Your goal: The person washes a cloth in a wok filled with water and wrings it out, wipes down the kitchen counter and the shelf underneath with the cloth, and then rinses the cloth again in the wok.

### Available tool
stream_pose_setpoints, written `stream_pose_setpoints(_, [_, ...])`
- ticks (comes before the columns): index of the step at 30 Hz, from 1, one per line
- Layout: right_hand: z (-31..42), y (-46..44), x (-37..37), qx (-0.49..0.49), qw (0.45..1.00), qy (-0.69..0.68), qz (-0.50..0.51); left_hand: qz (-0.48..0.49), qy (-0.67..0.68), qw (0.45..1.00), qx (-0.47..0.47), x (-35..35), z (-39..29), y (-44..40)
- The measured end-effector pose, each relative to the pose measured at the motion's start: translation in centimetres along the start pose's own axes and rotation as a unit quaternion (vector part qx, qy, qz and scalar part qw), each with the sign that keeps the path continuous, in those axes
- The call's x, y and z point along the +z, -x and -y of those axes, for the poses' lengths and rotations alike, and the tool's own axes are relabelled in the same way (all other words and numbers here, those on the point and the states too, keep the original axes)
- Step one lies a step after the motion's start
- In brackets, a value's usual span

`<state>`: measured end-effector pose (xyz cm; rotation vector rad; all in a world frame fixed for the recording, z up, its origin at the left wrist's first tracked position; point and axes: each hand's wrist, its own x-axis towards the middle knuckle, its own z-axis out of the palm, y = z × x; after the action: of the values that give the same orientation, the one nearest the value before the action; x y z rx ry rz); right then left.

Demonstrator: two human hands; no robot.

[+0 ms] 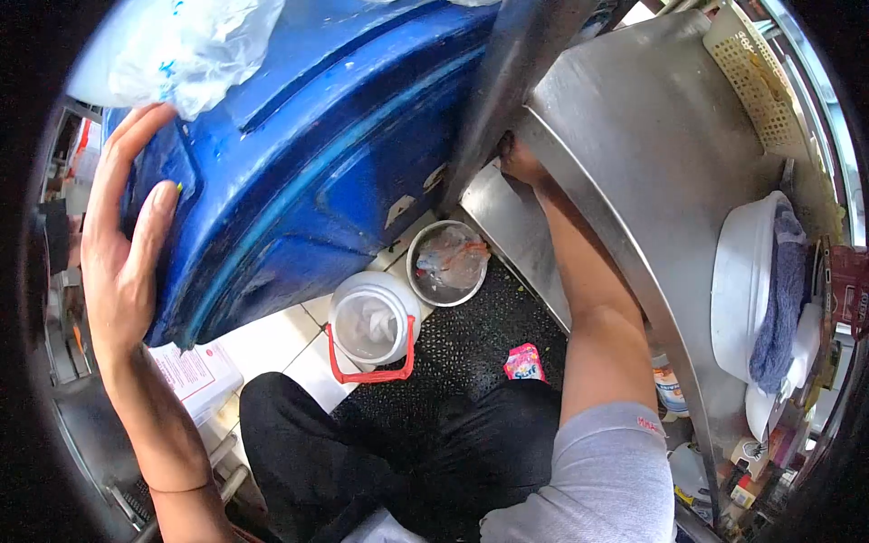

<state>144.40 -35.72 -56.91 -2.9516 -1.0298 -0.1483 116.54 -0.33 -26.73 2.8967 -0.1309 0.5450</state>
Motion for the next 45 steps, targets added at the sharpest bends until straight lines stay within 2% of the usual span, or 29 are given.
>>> stream_pose_setpoints(4, [2.0,1.4,0.0,-0.015,1.0,-0.005,-0.015,-0.01,0.004,1.0,0.015,0.2,0.2,0.2])
stream_pose_setpoints(5, [2.8,2.1,0.4,0.019,0.998,-0.049,-0.034,-0.016,0.008,1.0,0.016,0.3,0.1,0.2])
stream_pose_setpoints(9, [4.9,3.8,1.1,0.034,0.999,-0.015,0.011,-0.029,0.021,0.999,0.027,0.8,0.4,0.4])
stream_pose_setpoints(11, [5.4,5.2,0.4,-0.007,0.994,-0.105,-0.002,-0.034,0.031,0.998,0.033,0.7,0.4,0.4])
stream_pose_setpoints(18, [7.4,11.4,-0.7,-0.066,0.987,-0.148,-0.015,-0.047,0.016,0.999,0.023,0.3,-0.1,0.4])
stream_pose_setpoints(20, [6.8,13.1,-1.5,-0.054,0.977,-0.199,0.053,-0.053,0.028,0.998,0.015,0.3,-0.2,0.5])
stream_pose_setpoints(21, [6.8,14.1,-2.6,-0.05,0.979,-0.193,0.048,-0.056,0.033,0.998,0.012,0.2,-0.3,0.5])
stream_pose_setpoints(23, [6.5,16.0,-4.4,0.122,0.899,-0.415,0.069,-0.059,0.042,0.997,0.013,0.4,-0.3,0.4])
stream_pose_setpoints(24, [5.9,16.7,-4.6,0.125,0.9,-0.413,0.066,-0.079,0.04,0.996,0.014,0.5,-0.4,0.5])
stream_pose_setpoints(26, [5.1,17.8,-5.0,0.231,0.794,-0.56,-0.055,-0.098,0.04,0.994,0.017,0.6,-0.2,0.5])
stream_pose_setpoints(30, [4.5,15.3,-7.7,0.313,0.809,-0.483,-0.119,-0.106,0.061,0.992,0.022,0.7,-0.1,0.6])
stream_pose_setpoints(31, [5.1,13.9,-8.7,0.313,0.852,-0.403,-0.119,-0.107,0.063,0.992,0.023,0.6,-0.1,0.6])
stream_pose_setpoints(33, [5.8,11.8,-8.4,0.311,0.887,-0.319,-0.12,-0.11,0.064,0.992,0.025,0.5,-0.1,0.7])
stream_pose_setpoints(35, [6.1,10.9,-6.3,0.247,0.948,-0.201,-0.019,-0.11,0.066,0.991,0.028,0.5,-0.1,0.7])
stream_pose_setpoints(38, [9.0,10.5,-8.2,0.225,0.959,-0.169,-0.037,-0.108,0.069,0.991,0.025,0.5,-0.1,0.8])
stream_pose_setpoints(39, [8.7,10.4,-7.3,0.23,0.957,-0.162,-0.066,-0.109,0.065,0.992,0.023,0.5,-0.1,0.8])
stream_pose_setpoints(43, [7.9,10.1,-4.6,0.21,0.956,-0.193,-0.074,-0.103,0.066,0.992,0.015,0.5,-0.2,0.7])
stream_pose_setpoints(45, [8.4,9.7,-3.1,0.126,0.974,-0.188,-0.016,-0.096,0.062,0.993,0.016,0.4,-0.2,0.6])
